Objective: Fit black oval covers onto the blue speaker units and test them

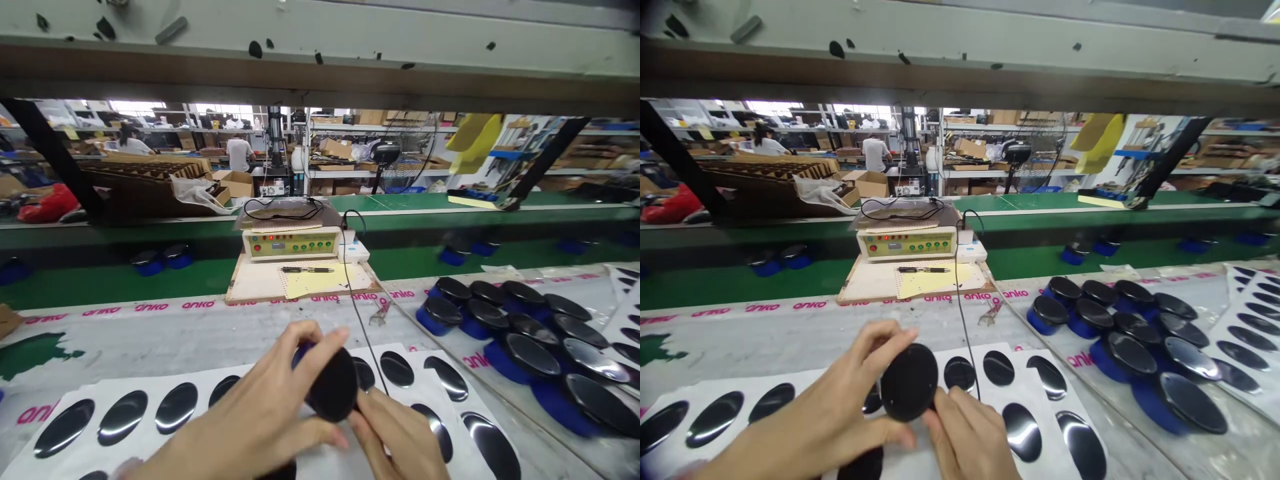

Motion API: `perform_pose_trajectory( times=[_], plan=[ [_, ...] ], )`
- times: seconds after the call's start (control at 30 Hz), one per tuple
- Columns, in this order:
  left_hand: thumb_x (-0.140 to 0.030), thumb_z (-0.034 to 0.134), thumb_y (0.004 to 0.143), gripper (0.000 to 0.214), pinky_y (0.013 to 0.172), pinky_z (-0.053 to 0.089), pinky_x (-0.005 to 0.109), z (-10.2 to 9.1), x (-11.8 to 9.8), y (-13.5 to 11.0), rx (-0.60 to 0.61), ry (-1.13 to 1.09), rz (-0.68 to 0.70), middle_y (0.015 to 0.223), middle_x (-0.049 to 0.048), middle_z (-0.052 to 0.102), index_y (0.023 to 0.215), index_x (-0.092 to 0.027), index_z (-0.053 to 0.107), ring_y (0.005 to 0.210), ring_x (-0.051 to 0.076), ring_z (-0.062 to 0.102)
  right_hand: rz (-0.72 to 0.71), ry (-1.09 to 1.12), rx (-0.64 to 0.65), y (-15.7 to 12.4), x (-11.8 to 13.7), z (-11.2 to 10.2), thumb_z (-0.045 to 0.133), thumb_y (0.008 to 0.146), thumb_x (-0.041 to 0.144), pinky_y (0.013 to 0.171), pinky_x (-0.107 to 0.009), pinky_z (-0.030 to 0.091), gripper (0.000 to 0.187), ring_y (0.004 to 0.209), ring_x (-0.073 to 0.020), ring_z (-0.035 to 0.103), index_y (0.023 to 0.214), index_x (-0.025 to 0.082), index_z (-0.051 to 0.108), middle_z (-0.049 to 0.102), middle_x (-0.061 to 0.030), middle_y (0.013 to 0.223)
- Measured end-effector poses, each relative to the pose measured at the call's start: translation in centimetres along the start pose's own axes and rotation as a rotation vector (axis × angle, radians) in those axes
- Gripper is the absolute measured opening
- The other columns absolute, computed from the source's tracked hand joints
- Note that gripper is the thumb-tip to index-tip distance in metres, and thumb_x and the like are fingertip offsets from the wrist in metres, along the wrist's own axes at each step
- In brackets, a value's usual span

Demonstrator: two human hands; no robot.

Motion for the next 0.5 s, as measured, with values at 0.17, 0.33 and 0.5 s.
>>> perform_pose_trajectory(
  times=[0.17,0.33,0.5],
  plan=[
    [-0.029,0.07,0.075,0.071,0.098,0.048,0.035,1.9,4.4,0.6,0.118,-0.067,-0.123,0.129,0.0064,0.053,0.136,-0.029,0.033,0.118,0.023,0.055,0.017,-0.022,0.024,-0.3,-1.5,0.0,0.042,0.095,0.013,0.05,-0.025,0.048,0.018,0.057,-0.0167,0.061,0.097,0.014,0.06,0.063,-0.0054,0.068],
    [-0.031,0.049,0.088,0.053,0.097,0.044,0.05,0.0,11.9,-0.6,-0.155,0.07,-0.467,0.123,0.0078,0.054,0.137,-0.024,0.032,0.115,0.03,0.055,0.22,-0.029,-0.111,-2.3,-4.9,-4.8,0.051,0.093,0.017,0.057,-0.021,0.05,0.011,0.062,-0.0148,0.065,0.099,0.019,0.061,0.064,-0.0015,0.07],
    [-0.03,0.055,0.086,0.053,0.107,0.016,0.066,1.7,9.4,4.9,-0.115,0.033,-0.391,0.146,0.0159,0.028,0.135,-0.019,0.036,0.137,0.042,0.019,0.302,0.047,-0.172,-3.8,-5.4,-5.8,0.053,0.093,0.031,0.059,-0.017,0.051,0.012,0.069,-0.0142,0.067,0.097,0.026,0.064,0.07,0.0001,0.078]
  ],
)
Point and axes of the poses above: each hand's wrist, its own y-axis towards the middle knuckle, its own z-axis out of the palm, x = y × z, the point moved 5 cm from there along y, towards the middle knuckle
